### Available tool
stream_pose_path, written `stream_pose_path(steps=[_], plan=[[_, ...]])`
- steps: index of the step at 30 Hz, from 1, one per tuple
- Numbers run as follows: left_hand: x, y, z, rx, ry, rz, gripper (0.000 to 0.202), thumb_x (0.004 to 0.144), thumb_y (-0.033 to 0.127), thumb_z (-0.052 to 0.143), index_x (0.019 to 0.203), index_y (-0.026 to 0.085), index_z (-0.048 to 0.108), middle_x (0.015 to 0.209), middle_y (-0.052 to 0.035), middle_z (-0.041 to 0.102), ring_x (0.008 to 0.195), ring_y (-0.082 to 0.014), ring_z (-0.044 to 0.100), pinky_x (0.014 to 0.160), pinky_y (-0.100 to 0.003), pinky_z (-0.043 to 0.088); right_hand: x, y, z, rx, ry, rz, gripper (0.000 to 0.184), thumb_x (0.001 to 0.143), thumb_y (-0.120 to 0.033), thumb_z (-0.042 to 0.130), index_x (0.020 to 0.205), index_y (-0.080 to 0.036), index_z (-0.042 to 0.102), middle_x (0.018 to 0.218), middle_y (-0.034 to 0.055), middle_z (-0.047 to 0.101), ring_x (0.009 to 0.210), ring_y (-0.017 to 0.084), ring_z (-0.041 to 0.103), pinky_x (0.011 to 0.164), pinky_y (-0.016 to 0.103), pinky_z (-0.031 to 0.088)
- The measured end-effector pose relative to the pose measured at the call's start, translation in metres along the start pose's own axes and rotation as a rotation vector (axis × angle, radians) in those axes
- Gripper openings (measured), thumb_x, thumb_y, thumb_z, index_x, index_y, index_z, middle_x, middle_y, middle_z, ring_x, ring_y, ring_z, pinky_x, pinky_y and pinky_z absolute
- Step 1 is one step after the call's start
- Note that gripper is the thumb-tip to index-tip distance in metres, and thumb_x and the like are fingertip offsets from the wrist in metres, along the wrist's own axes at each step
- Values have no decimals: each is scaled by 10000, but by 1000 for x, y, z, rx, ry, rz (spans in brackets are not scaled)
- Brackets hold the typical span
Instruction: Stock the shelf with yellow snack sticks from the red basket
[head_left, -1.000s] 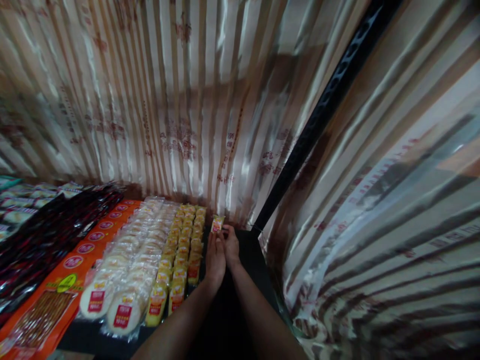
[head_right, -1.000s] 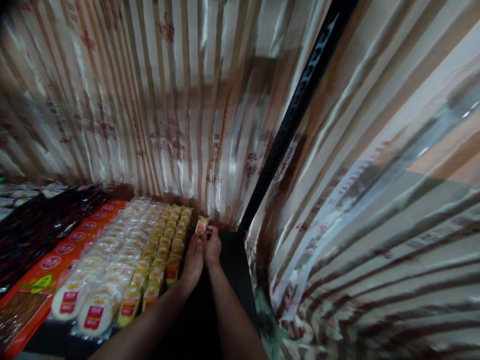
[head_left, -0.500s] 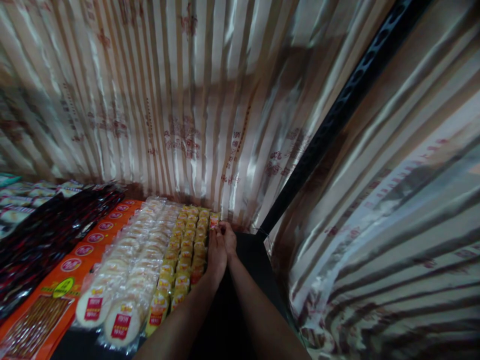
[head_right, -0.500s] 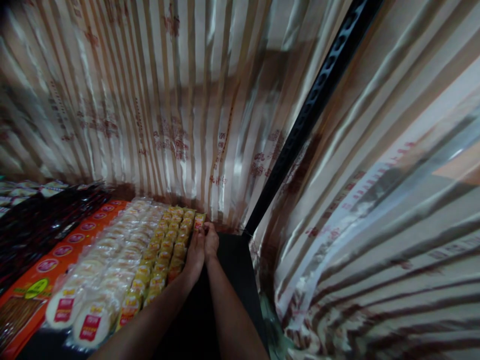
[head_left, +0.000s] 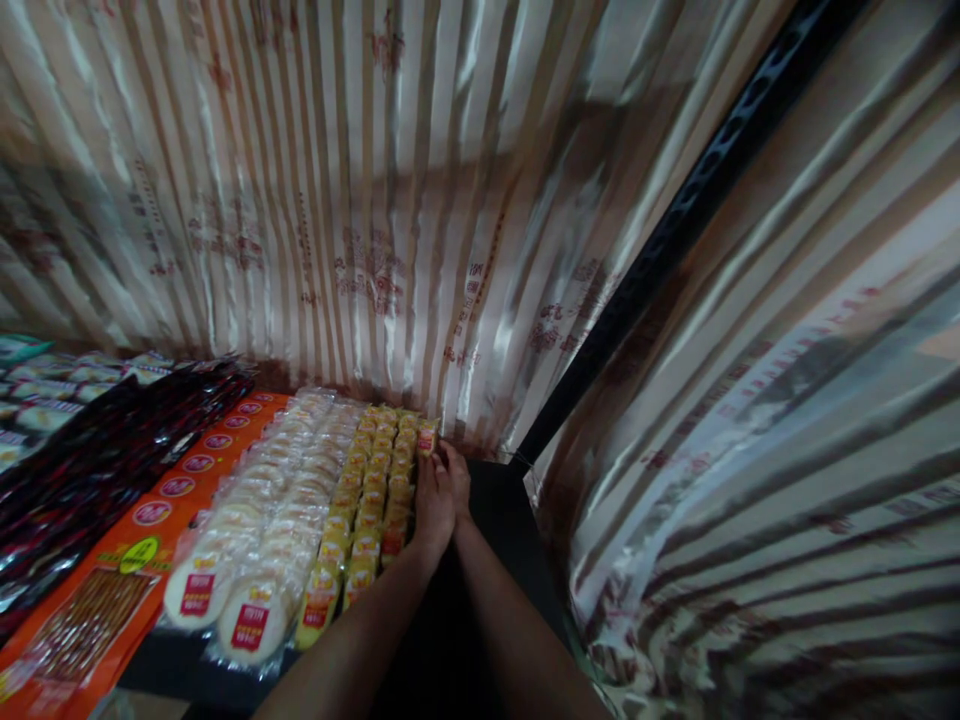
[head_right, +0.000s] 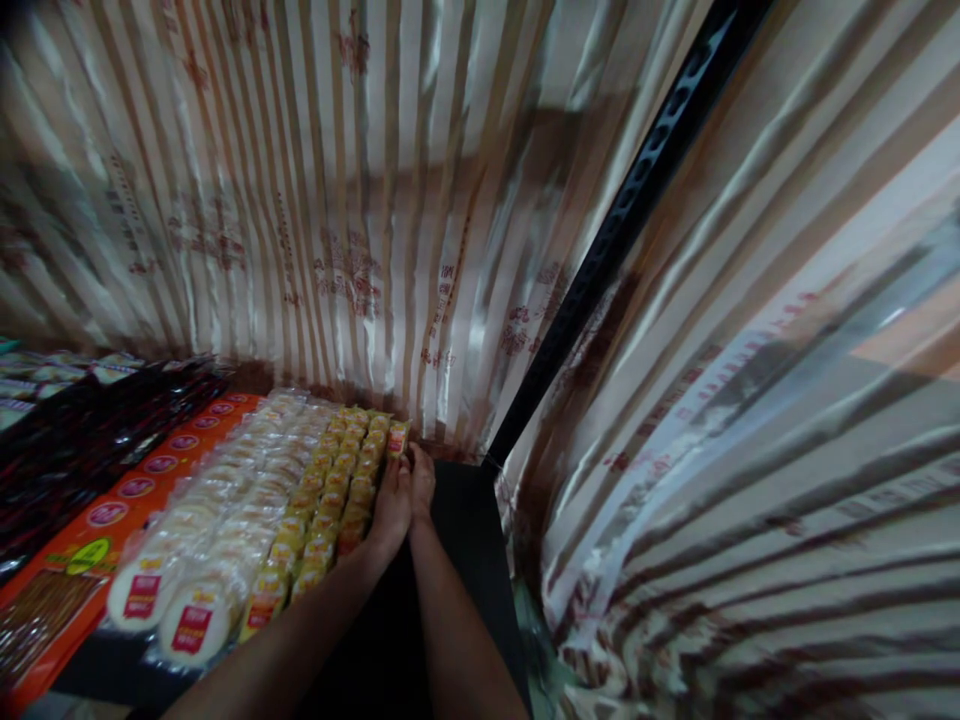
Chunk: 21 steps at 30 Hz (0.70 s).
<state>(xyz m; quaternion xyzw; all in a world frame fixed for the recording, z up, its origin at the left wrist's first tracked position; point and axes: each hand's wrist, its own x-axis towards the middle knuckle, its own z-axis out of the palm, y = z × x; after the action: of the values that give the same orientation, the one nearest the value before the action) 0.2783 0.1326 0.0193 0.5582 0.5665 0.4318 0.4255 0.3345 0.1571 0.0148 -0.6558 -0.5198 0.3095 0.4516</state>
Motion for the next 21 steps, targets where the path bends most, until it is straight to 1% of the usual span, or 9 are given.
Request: stream_pose_path(steps=[3, 6, 10, 12, 13, 14, 17, 19, 21], plan=[[-21, 10, -3, 82, 7, -50, 467, 870, 251, 238, 1212, 36, 471, 1329, -181, 431, 1294, -241, 319, 1097, -386, 211, -25, -3, -8, 21, 7, 4, 348, 697, -169, 462, 1008, -248, 596, 1011, 48, 622, 1103, 212, 478, 893, 336, 415], [-57, 15, -9, 94, -1, -39, 412, 857, 261, 301, 1190, 136, 510, 1291, -117, 488, 1250, -222, 384, 1077, -351, 255, -62, -5, -17, 26, 1, 25, 393, 713, -190, 424, 1076, -248, 563, 1045, 52, 602, 1117, 208, 464, 905, 348, 411], [-132, 11, -32, 90, -45, 69, 417, 858, 262, 295, 1197, 152, 511, 1255, -94, 520, 1193, -193, 434, 1054, -308, 295, -131, -5, -23, 35, 94, -15, 408, 743, -211, 367, 1118, -207, 527, 1126, 81, 555, 1062, 200, 498, 931, 330, 396], [-177, 2, -48, 93, -73, 166, 426, 870, 270, 271, 1203, 141, 503, 1236, -102, 529, 1173, -189, 445, 1039, -324, 318, -175, 0, -24, 29, 99, -57, 405, 751, -219, 359, 1118, -185, 528, 1139, 90, 546, 1048, 199, 508, 943, 325, 392], [-200, -4, -56, 101, -99, 161, 424, 877, 280, 271, 1215, 148, 491, 1233, -100, 528, 1159, -186, 454, 1025, -330, 337, -199, 5, -25, 24, 90, -73, 389, 755, -214, 351, 1088, -186, 549, 1110, 90, 564, 1031, 200, 520, 939, 330, 397], [-223, -12, -65, 115, -130, 157, 431, 883, 294, 274, 1245, 153, 461, 1259, -100, 506, 1176, -186, 438, 1032, -341, 329, -223, 12, -25, 9, 64, -74, 381, 763, -201, 332, 1059, -199, 572, 1076, 82, 585, 1011, 198, 533, 935, 338, 403], [-280, -41, -89, 160, -251, 99, 450, 874, 322, 309, 1262, 142, 445, 1303, -115, 468, 1208, -202, 413, 1043, -365, 315, -290, 36, -22, -55, -121, -114, 369, 760, -162, 372, 1024, -243, 617, 1051, 56, 618, 1009, 189, 552, 930, 341, 418], [-302, -60, -101, 197, -332, -11, 448, 858, 341, 340, 1230, 137, 484, 1279, -117, 496, 1194, -212, 435, 1040, -371, 323, -320, 52, -18, -126, -240, -132, 373, 743, -135, 390, 1011, -232, 632, 1029, 59, 636, 993, 185, 567, 900, 334, 442], [-310, -78, -110, 252, -398, -147, 412, 847, 300, 347, 1179, 140, 531, 1245, -104, 534, 1171, -205, 462, 1034, -363, 330, -334, 62, -13, -266, -355, -52, 397, 732, -94, 390, 1025, -210, 631, 1037, 71, 646, 990, 181, 576, 897, 327, 441]])
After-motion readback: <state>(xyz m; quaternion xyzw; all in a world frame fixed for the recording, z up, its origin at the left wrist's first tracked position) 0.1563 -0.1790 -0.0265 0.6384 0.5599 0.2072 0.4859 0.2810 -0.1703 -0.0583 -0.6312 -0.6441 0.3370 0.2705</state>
